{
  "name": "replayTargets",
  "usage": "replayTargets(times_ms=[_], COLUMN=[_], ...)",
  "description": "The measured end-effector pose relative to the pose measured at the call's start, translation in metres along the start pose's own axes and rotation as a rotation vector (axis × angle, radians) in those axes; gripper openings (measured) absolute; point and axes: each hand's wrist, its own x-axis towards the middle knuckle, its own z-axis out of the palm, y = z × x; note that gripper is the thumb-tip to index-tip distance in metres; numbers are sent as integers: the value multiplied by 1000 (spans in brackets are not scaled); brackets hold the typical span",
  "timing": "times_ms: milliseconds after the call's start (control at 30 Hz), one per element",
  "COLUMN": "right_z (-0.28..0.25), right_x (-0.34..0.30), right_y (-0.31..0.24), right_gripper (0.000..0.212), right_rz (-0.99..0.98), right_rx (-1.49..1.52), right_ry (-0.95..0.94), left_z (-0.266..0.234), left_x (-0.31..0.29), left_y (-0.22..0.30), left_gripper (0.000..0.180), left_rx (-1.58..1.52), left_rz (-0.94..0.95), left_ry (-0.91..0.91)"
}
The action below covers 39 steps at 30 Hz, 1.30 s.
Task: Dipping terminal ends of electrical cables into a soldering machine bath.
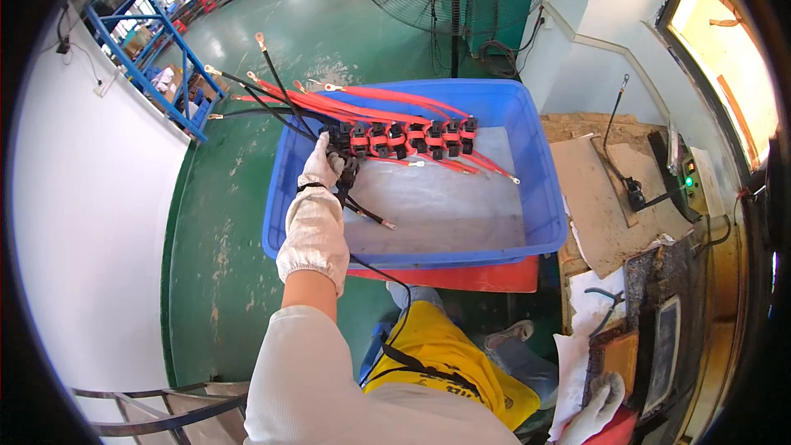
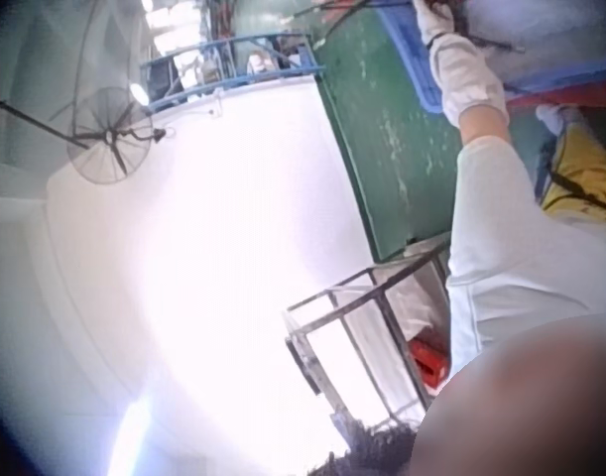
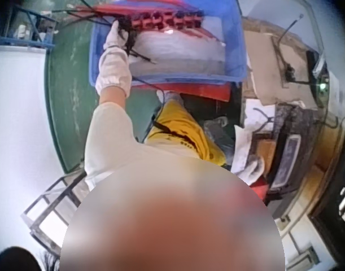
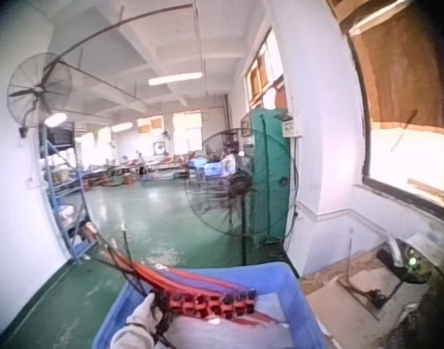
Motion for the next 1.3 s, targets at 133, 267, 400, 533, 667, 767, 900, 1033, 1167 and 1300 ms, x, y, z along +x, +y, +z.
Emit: replayTargets(times_ms=[133, 267, 400, 533, 667, 767, 900, 1033, 1167, 1300], right_z=[9, 1, -13, -24, -17, -3, 16, 18, 26, 9], right_x=[0, 6, 10, 12, 5, -3, -5, -6, -28, -47], right_y=[-13, 0, 9, 15, 3, -7, -8, -10, -23, -12], right_gripper=[29, 30, 30, 29, 21, 16, 27, 38, 60, 70], right_rz=[-112, -53, -39, -59, -113, -219, -435, 15, -101, -239], right_rx=[-109, -18, -123, -55, -139, -184, -216, 339, 626, 410], right_ry=[-38, -91, -57, -140, -157, -238, -218, -361, -229, 171], left_z=[-4, 23, 58, 82, 111, 115, 114, 114, 101, 96], left_x=[-23, -71, -145, -206, -283, -320, -380, -437, -457, -463], left_y=[15, 36, 48, 63, 59, 46, -10, -59, -116, -140], left_gripper=[44, 48, 43, 40, 36, 37, 43, 44, 41, 37], left_rx=[417, 618, 609, 499, 164, -72, -67, -26, 212, 501], left_rz=[212, 377, 482, 563, 434, 130, 62, -407, -642, -631], left_ry=[-87, -215, -415, -533, -881, -1291, -1328, -1796, -1863, -1878])
